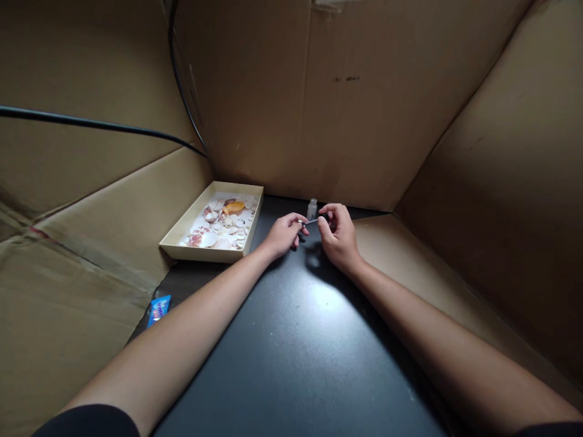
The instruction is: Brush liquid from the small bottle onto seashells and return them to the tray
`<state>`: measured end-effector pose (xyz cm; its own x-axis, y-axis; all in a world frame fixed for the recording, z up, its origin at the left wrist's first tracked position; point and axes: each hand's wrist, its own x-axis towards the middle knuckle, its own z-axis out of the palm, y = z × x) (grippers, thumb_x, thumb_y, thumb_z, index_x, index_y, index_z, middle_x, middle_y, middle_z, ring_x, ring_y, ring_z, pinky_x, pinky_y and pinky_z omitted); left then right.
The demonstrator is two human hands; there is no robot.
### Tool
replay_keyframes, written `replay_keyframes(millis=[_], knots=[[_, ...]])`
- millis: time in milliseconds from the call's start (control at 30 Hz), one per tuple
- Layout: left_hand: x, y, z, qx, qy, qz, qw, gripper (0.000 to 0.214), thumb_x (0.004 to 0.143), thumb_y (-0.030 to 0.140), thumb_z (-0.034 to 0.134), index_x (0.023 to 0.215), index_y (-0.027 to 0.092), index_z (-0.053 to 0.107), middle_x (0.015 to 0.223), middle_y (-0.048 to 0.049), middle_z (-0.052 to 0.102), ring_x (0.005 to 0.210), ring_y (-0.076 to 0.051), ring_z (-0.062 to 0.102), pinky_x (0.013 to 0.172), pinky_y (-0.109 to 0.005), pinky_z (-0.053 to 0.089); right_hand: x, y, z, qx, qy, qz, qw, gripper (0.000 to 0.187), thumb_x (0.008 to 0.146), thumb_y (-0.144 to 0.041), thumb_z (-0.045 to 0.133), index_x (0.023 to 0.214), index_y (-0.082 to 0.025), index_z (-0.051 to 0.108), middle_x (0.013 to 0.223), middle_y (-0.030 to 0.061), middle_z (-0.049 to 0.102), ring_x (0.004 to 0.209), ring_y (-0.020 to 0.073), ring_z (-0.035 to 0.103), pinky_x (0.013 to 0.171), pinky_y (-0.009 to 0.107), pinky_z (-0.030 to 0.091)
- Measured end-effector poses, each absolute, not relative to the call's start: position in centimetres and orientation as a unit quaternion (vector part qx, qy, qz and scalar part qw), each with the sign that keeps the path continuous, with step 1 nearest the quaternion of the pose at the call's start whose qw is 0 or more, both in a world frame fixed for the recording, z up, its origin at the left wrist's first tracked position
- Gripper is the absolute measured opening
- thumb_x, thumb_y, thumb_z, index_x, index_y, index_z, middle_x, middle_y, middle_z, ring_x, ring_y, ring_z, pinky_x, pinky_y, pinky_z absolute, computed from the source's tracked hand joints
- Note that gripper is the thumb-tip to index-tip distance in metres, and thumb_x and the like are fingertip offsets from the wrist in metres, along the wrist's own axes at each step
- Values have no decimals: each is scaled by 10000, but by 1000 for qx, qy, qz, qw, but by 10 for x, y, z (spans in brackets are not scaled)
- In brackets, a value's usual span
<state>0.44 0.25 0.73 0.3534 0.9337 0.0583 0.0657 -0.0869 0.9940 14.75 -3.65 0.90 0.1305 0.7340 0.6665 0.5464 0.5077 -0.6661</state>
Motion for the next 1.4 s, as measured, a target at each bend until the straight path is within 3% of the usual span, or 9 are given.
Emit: replay_keyframes(millis=[833, 1400], knots=[[4, 2, 8, 622, 405, 404, 534, 155, 886, 96, 413, 910, 125, 564, 664, 31, 592, 358, -26, 447, 376, -164, 342, 147, -36, 8, -499, -661, 81, 554, 87, 821, -233, 523, 902, -208, 543, 852, 18, 472, 642, 130, 461, 603, 290, 433], [5, 2, 7, 619, 406, 407, 535, 159, 892, 104, 412, 939, 134, 560, 685, 38, 598, 351, -14, 435, 370, -151, 328, 148, -36, 9, -492, -658, 69, 566, 115, 863, -268, 506, 933, -215, 580, 860, 27, 488, 699, 150, 477, 665, 309, 449]])
